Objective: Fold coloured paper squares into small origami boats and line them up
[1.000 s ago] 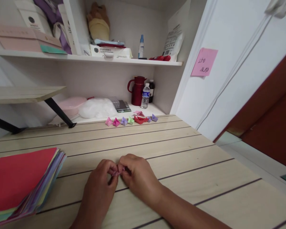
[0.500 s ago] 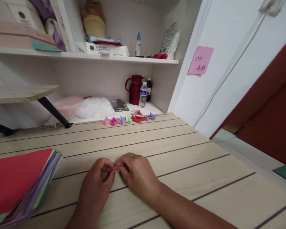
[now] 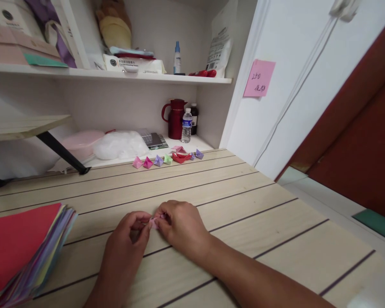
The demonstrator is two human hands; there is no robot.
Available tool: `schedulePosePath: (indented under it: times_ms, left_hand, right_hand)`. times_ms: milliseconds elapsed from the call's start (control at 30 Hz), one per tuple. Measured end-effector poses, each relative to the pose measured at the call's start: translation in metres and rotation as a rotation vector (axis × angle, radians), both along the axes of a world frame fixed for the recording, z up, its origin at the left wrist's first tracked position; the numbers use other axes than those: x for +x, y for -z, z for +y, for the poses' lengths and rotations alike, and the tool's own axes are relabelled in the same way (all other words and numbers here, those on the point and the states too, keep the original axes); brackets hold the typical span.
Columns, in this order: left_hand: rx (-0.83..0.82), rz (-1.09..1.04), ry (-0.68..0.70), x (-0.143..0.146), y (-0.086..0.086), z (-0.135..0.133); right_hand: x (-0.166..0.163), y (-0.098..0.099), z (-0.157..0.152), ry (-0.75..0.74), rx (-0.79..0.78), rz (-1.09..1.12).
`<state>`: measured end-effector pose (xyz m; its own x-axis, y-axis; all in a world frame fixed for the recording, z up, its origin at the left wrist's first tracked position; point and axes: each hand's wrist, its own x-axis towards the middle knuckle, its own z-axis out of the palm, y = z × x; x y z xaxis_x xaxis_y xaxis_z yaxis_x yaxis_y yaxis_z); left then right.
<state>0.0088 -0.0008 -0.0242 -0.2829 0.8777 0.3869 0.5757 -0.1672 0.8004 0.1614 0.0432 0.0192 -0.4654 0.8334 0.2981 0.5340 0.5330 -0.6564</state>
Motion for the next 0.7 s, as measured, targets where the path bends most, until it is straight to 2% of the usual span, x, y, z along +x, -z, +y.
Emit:
schedulePosePath:
  times_ms: [200, 333, 400, 567, 633, 700]
  left_hand:
    - [-0.043, -0.016, 0.012, 0.0, -0.004, -0.002]
    - [-0.028, -0.042, -0.028, 0.001, -0.003, -0.002]
    - [-0.031, -0.07, -0.045, 0.001, -0.004, -0.002]
    - [-0.144, -0.273, -0.069, -0.001, -0.01, -0.003]
    - [-0.151, -0.363, -0.059, -0.001, -0.012, -0.004]
    - [-0.138, -0.441, -0.028, 0.0, -0.013, -0.005]
  right_hand:
    - [0.0, 0.0, -0.001, -0.019, 0.055, 0.001]
    - [0.002, -0.003, -0.004, -0.075, 0.135, 0.115]
    - [0.002, -0.004, -0.004, -0.072, 0.109, 0.19]
    - [-0.002, -0.003, 0.0, -0.015, -0.133, 0.394]
    - [-0.003, -0.002, 0.004, 0.001, -0.339, 0.564]
    - [-0.004, 0.0, 0.007, 0.009, -0.609, 0.783]
